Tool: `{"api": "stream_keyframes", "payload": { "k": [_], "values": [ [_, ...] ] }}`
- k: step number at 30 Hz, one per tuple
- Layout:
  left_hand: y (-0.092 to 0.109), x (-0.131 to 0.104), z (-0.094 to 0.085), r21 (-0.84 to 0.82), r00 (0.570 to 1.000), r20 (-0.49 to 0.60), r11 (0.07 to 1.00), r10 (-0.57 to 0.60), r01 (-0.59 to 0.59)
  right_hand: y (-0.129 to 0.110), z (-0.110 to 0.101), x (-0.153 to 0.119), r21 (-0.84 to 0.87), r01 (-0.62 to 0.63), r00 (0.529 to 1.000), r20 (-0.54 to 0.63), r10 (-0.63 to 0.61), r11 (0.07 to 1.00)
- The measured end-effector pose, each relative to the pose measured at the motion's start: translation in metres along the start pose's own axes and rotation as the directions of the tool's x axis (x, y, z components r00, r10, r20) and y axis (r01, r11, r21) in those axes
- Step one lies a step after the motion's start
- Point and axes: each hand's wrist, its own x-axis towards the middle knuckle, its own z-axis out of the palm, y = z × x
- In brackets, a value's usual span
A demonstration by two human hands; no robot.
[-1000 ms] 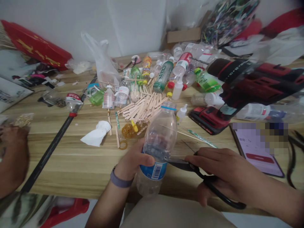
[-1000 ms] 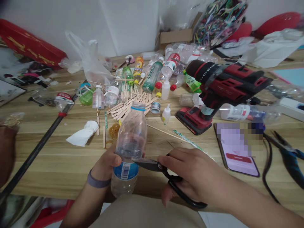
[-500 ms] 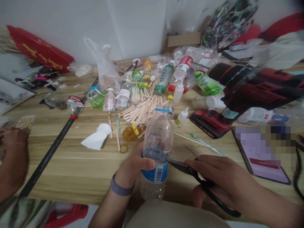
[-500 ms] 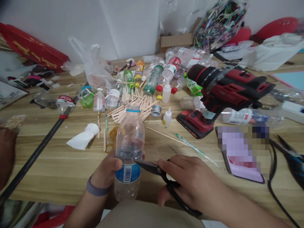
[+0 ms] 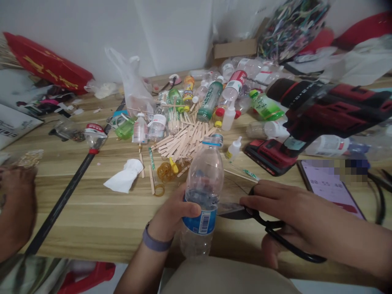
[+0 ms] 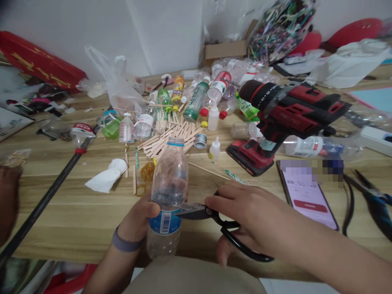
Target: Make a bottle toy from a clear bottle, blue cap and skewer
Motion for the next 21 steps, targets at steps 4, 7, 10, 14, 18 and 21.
{"api": "stream_keyframes", "payload": {
  "k": [4, 7, 10, 14, 18, 21],
  "values": [
    [-0.001, 0.003, -0.002, -0.02, 0.999, 0.011, 0.999, -0.039, 0.039, 0.006, -0.011, 0.002, -0.215, 0.157, 0.986, -0.019, -0.165, 0.964],
    [0.0, 0.005, -0.001, 0.006, 0.997, -0.005, 0.997, -0.082, 0.082, 0.003, -0.025, 0.004, -0.484, 0.24, 0.963, 0.013, -0.268, 0.841],
    [0.001, 0.006, 0.0, 0.015, 0.992, -0.029, 0.993, -0.119, 0.119, -0.003, -0.037, 0.008, -0.663, 0.26, 0.95, 0.046, -0.308, 0.702],
    [0.004, 0.007, 0.002, 0.038, 0.991, 0.0, 0.99, -0.134, 0.134, -0.003, -0.045, 0.013, -0.577, 0.288, 0.953, 0.092, -0.29, 0.764],
    [0.003, 0.009, 0.002, 0.012, 0.993, 0.04, 0.993, -0.114, 0.114, 0.009, -0.042, 0.011, -0.298, 0.278, 0.96, 0.121, -0.253, 0.913],
    [0.002, 0.009, 0.0, -0.012, 0.993, 0.062, 0.995, -0.097, 0.098, 0.014, -0.033, 0.008, -0.15, 0.216, 0.972, 0.125, -0.199, 0.965]
  ]
}}
